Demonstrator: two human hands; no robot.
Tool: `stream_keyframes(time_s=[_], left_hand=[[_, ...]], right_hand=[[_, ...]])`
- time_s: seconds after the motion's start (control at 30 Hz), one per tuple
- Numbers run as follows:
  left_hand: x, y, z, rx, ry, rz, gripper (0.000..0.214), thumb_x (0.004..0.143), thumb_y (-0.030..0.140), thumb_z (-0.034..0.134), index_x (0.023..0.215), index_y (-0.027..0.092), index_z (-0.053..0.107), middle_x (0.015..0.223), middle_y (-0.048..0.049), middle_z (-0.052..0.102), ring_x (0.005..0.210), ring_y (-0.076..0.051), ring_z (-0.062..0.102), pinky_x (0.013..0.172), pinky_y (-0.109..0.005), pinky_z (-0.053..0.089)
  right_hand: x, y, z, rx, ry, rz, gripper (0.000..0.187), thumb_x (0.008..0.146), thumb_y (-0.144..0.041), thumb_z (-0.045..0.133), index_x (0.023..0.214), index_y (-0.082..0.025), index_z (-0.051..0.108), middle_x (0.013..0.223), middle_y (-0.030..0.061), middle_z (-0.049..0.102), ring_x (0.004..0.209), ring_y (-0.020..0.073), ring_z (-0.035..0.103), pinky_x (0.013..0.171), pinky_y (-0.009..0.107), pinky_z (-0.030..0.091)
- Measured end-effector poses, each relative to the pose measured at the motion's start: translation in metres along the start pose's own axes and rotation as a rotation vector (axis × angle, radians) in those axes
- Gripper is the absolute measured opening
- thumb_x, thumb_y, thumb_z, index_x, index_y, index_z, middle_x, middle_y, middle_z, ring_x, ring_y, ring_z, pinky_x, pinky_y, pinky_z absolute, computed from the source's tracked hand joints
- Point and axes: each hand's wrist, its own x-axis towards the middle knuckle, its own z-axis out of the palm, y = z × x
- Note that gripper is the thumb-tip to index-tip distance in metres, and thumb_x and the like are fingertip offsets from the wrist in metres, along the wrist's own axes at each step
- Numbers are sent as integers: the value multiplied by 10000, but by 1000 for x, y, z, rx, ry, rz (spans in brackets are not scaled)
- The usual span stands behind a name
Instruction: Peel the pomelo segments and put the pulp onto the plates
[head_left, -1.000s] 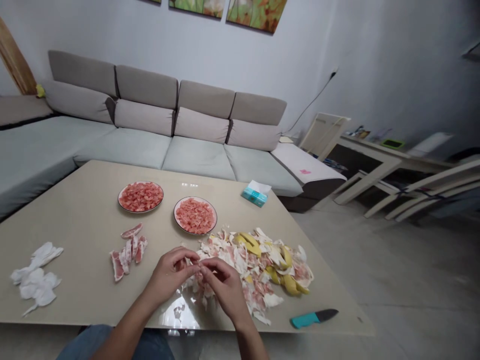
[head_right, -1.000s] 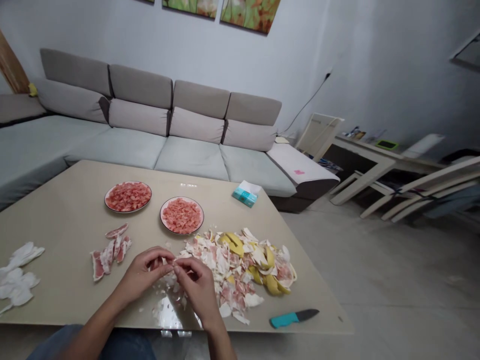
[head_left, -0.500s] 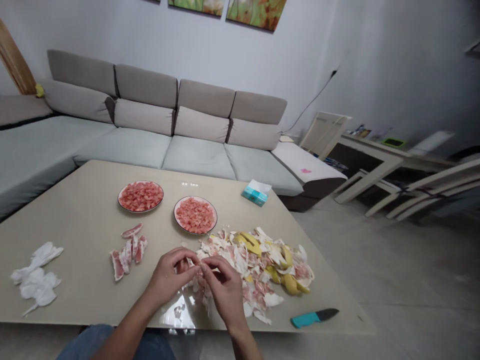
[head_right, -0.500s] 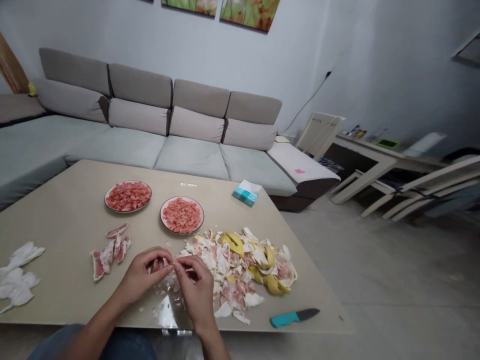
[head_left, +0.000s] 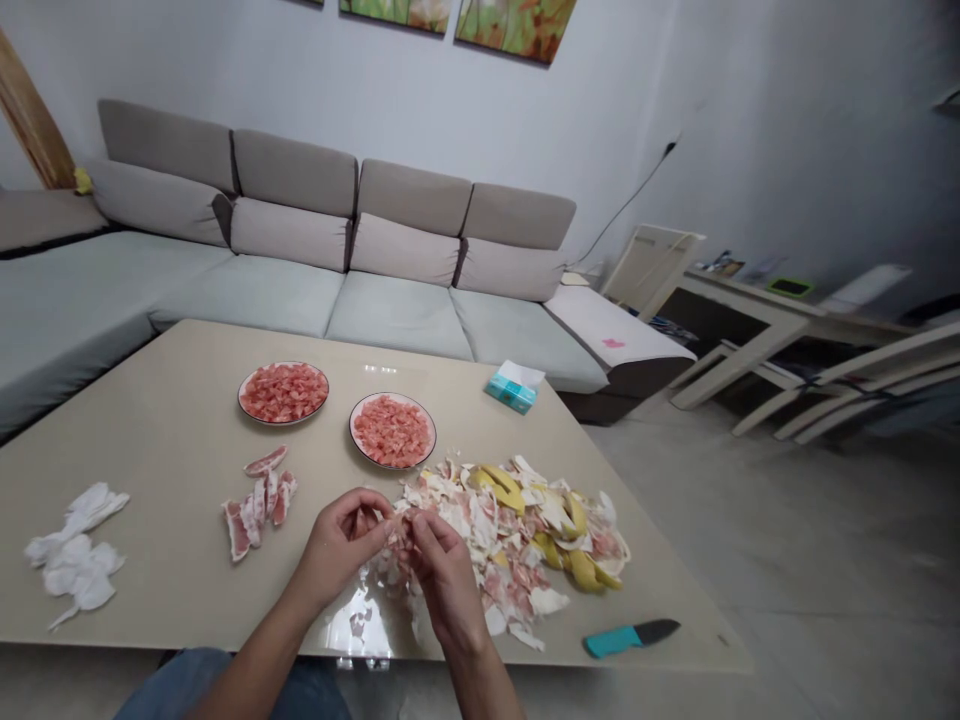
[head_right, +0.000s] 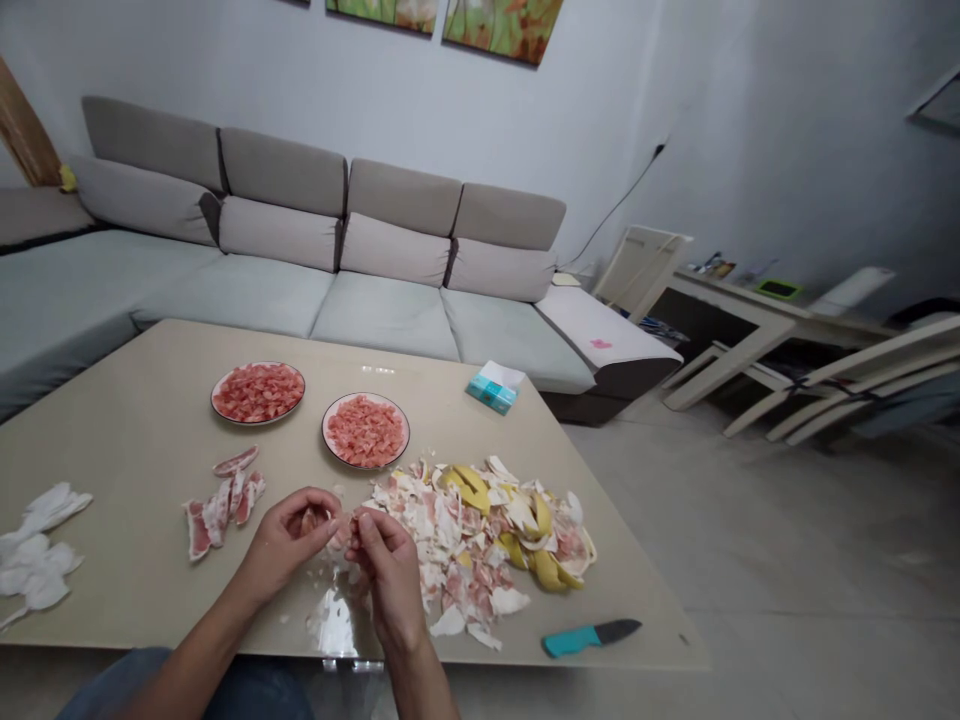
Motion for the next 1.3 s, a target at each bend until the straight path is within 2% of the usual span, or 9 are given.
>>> stream_keyframes(time_s=[0.23,0.33,0.43,0.57,0.77,0.93,1.0,1.1,1.3], left_hand=[[1,-4,0,-250,-149,-224,384,757,432,681,1032,178,592,679,41,523,508,-75,380,472,-192,270],[2,-6,2,-177,-137,-165,436,712,420,729,1044,167,603,667,47,510,533,-85,382,508,-203,292],[4,-7,2,-62,-92,-118,356,733,413,705,971,158,635,609,58,465,547,-101,382,536,-217,299],[4,-4,-2,24,-107,-113,260,766,394,654,882,162,644,607,49,468,551,-113,393,535,-224,288],[3,0,-3,-88,-208,-154,165,756,320,656,771,157,634,679,12,565,626,-128,487,599,-233,363],[2,8,-3,-134,-224,-241,171,741,320,686,772,156,650,614,39,537,504,-83,397,488,-202,288],[2,10,-3,-133,-232,-263,179,745,329,685,772,155,650,562,56,487,471,-74,345,455,-197,245],[2,9,-5,-110,-240,-271,204,739,348,692,756,151,644,529,71,427,465,-70,305,432,-194,199],[2,0,-9,-110,-315,-287,252,756,384,677,770,137,630,553,59,431,486,-70,299,427,-188,187]], right_hand=[[2,-7,1,-164,-36,-59,299,748,-442,740,848,-160,731,741,21,652,615,120,550,592,234,467],[1,-10,1,-282,-58,-122,287,781,-437,709,864,-163,725,753,23,654,622,127,553,597,240,459],[0,-13,1,-372,-85,-161,277,796,-431,694,862,-163,719,699,14,637,608,130,542,589,240,448],[2,-13,-2,-335,-120,-87,291,780,-448,702,803,-159,701,638,-10,590,562,116,528,545,226,445],[3,-16,-6,-378,-156,-11,274,745,-424,737,772,-155,689,646,-7,619,524,108,554,505,215,455],[0,-20,-7,-486,-187,-107,321,712,-340,775,995,-203,712,780,22,682,625,145,611,570,252,513],[-1,-21,-7,-591,-180,-187,253,751,-328,743,973,-207,733,843,46,699,649,153,624,575,251,509],[-1,-21,-8,-685,-188,-252,167,813,-324,682,900,-196,745,813,53,703,605,149,624,546,246,497],[1,-18,-10,-620,-181,-208,180,818,-349,679,848,-179,733,723,32,691,558,136,618,527,230,485]])
